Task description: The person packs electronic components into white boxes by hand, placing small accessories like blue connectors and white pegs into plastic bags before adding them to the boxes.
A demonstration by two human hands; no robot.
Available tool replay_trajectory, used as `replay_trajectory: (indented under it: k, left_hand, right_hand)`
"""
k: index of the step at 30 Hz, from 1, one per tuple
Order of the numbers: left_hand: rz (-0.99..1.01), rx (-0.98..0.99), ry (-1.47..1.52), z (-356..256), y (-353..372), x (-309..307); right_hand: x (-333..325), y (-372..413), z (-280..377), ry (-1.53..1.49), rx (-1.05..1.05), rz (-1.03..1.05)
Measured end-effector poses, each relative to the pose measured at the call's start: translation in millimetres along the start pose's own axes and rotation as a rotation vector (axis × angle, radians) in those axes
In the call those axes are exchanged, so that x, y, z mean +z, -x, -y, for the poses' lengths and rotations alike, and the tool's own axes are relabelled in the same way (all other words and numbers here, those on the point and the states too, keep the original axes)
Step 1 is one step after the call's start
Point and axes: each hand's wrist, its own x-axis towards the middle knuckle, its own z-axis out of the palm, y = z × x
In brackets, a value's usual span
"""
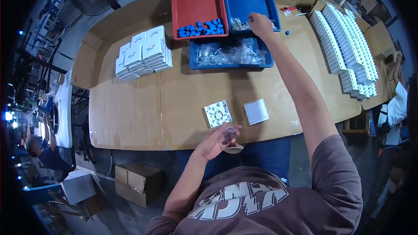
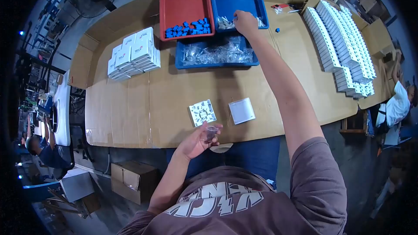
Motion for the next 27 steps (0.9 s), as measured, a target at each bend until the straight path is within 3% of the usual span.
replay_trajectory:
  k: [5, 9, 12, 15, 17, 19, 23, 27]
  left_hand:
    - [0.015, 0.04, 0.029, -4.2, 12.4, -4.3]
    - [-0.014, 0.064, 0.017, -4.3, 18.8, -2.6]
    - [0.01, 0.123, -0.012, -9.0, 22.9, 6.5]
    - [-0.005, 0.181, 0.012, -11.8, 23.7, 12.2]
    - [0.006, 0.221, 0.091, -11.0, 22.7, 14.3]
    - [0.049, 0.27, 0.209, -15.5, 17.4, 14.1]
    - [0.062, 0.232, 0.244, -22.7, 8.6, 15.9]
    - [0.027, 0.206, 0.208, -24.0, -0.5, 19.5]
  right_hand:
    - [32.9, -23.4, 1.1, 0.249, 0.02, 0.098]
    - [35.3, -20.9, 0.2, 0.085, 0.055, -0.002]
    - [37.6, -20.1, -11.3, -0.073, -0.02, -0.194]
    - [20.5, -15.6, -14.5, -0.342, -0.014, -0.171]
    - [-3.9, 13.5, 6.7, -0.607, -0.009, -0.16]
    - [-41.2, 67.8, 46.7, -1.034, 0.173, 0.025]
    - [-87.7, 185.0, 103.9, -1.281, 0.23, 0.236]
    - [-110.8, 265.6, 128.7, -1.261, 0.292, 0.383]
